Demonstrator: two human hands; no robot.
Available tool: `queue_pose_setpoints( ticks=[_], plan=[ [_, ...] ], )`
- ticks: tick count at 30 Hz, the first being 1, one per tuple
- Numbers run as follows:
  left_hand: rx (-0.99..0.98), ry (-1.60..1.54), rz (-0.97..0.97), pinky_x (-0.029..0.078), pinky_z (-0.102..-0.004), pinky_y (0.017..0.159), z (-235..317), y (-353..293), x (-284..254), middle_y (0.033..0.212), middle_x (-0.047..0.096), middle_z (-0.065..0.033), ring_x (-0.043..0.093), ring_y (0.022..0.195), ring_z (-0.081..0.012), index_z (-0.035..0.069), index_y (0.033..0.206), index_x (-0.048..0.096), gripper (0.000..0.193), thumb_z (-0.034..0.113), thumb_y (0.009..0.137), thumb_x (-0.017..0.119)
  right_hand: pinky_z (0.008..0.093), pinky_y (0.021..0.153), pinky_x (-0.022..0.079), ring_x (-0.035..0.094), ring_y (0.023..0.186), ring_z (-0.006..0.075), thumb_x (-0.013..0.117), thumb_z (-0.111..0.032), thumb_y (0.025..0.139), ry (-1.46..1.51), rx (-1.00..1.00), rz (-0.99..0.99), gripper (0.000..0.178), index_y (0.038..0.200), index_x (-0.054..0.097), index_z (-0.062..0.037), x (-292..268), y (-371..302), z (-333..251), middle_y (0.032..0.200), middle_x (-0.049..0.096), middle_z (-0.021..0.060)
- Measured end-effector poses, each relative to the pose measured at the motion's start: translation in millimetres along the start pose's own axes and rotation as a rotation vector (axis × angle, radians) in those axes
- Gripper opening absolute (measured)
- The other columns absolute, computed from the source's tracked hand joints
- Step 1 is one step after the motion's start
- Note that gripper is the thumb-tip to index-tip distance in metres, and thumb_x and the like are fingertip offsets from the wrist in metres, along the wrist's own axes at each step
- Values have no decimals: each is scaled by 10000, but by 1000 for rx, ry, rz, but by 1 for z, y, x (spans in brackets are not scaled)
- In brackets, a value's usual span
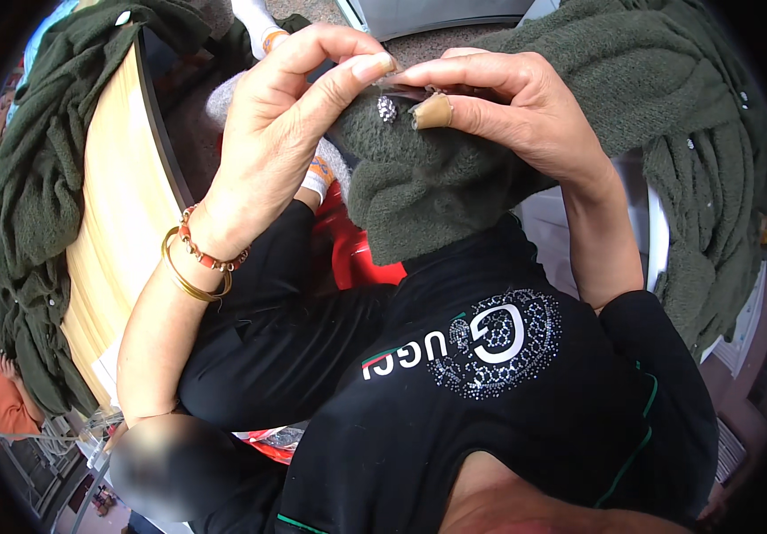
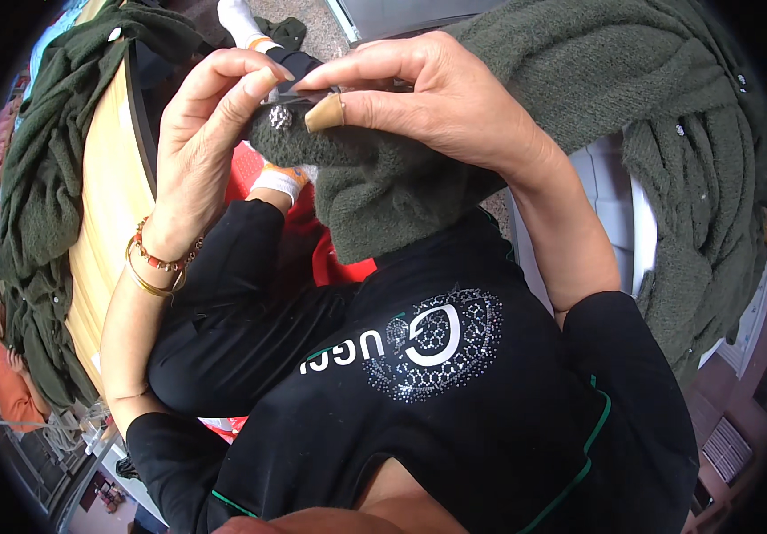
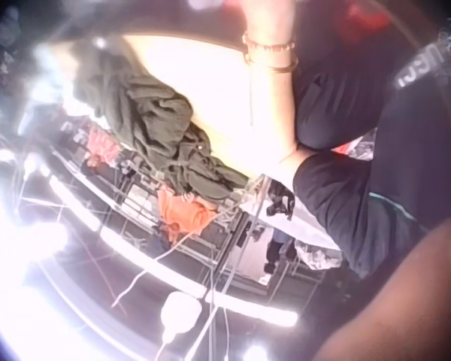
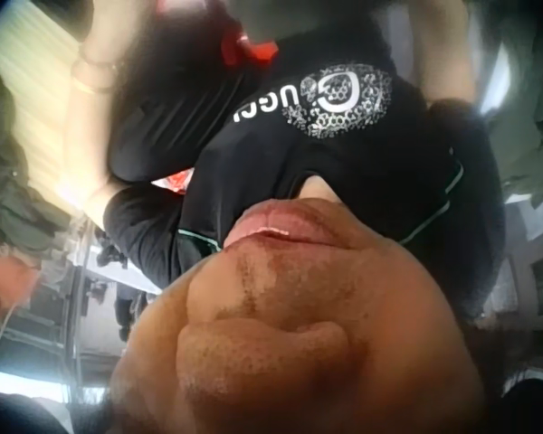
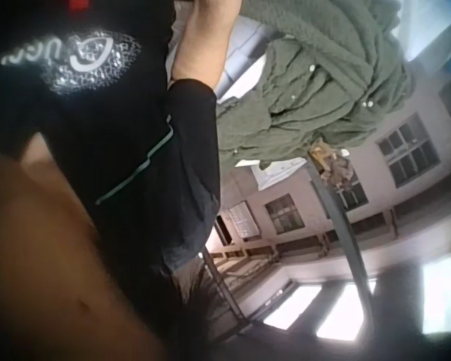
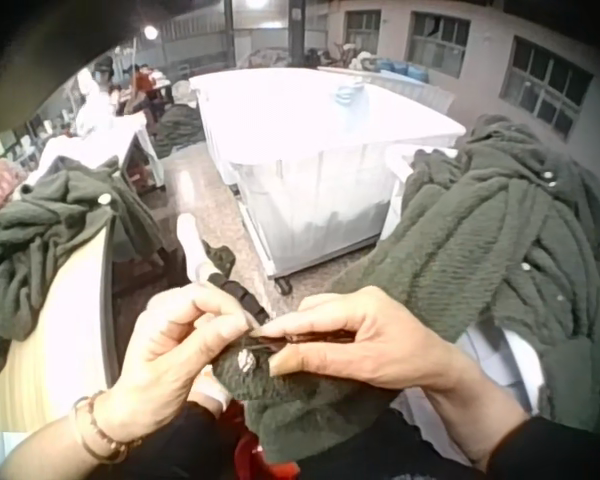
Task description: The person writes in a notebook with a pen and trims loose threads around buttons on green knitted garments using thread snips.
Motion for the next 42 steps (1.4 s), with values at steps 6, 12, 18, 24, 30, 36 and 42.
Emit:
queue_pose_setpoints(
  ticks=[6, 12, 18, 24, 30, 36, 42],
  plan=[
    [42, -23, -91, 471, -227, 850, 4, 1, 9, 998, 649, -10, 585, 951, -67, 10, 1066, 666, 127, 105, 1005, 607, 272, 858, 513, 656, 964, 161, 724, -67, 884, -3, 50, -74, 285, 1159, 716, 5, 5, -1, -3, 1030, 712, 95],
    [-27, -20, -69, 471, -231, 889, -2, -2, 4, 1009, 647, -21, 601, 959, -87, 16, 1052, 652, 120, 112, 1016, 591, 271, 849, 517, 662, 946, 166, 724, -60, 875, -26, 43, -76, 297, 1165, 714, 7, 5, -2, -4, 1020, 712, 97],
    [-19, 68, -89, 467, -239, 893, 3, -3, 4, 1005, 653, -20, 600, 963, -91, 19, 1051, 658, 122, 119, 1008, 604, 270, 853, 519, 667, 949, 169, 712, -54, 871, 1, 27, -59, 303, 1167, 713, 9, 0, -7, -1, 1014, 716, 104],
    [-20, 51, -87, 472, -238, 890, -1, -6, 5, 1011, 656, -24, 607, 971, -92, 20, 1055, 659, 126, 124, 1007, 606, 258, 814, 513, 663, 915, 160, 714, -49, 863, 3, 53, -82, 281, 1137, 724, 15, 4, -9, -3, 979, 716, 102],
    [-76, 27, -106, 467, -233, 889, -2, -6, 11, 1018, 659, -16, 599, 971, -83, 29, 1067, 653, 120, 121, 1011, 598, 258, 765, 496, 635, 840, 135, 711, -38, 858, -107, 15, -100, 266, 1119, 734, 5, 7, -11, -9, 903, 692, 68],
    [-211, 54, -79, 433, -211, 884, -26, -7, 8, 1040, 608, 11, 557, 977, -61, 37, 1147, 595, 178, 163, 1020, 592, 237, 714, 467, 605, 783, 105, 732, -105, 850, -361, -2, 48, 304, 1137, 714, -6, -29, -13, -7, 837, 660, 33],
    [-642, 370, -238, 485, -233, 772, -65, -26, 13, 1069, 584, -23, 557, 921, -69, 101, 1460, 468, 610, 253, 932, 735, 382, 822, 529, 690, 884, 283, 784, -421, 786, -1488, 301, 424, 720, 1400, 549, -126, -129, -40, -18, 946, 705, 128]
  ],
)
Point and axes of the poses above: each hand's wrist, its own y-axis towards the middle knuckle, its own x-axis out of the palm, z = x × y, the point moved 7 cm from there along y, towards the middle knuckle
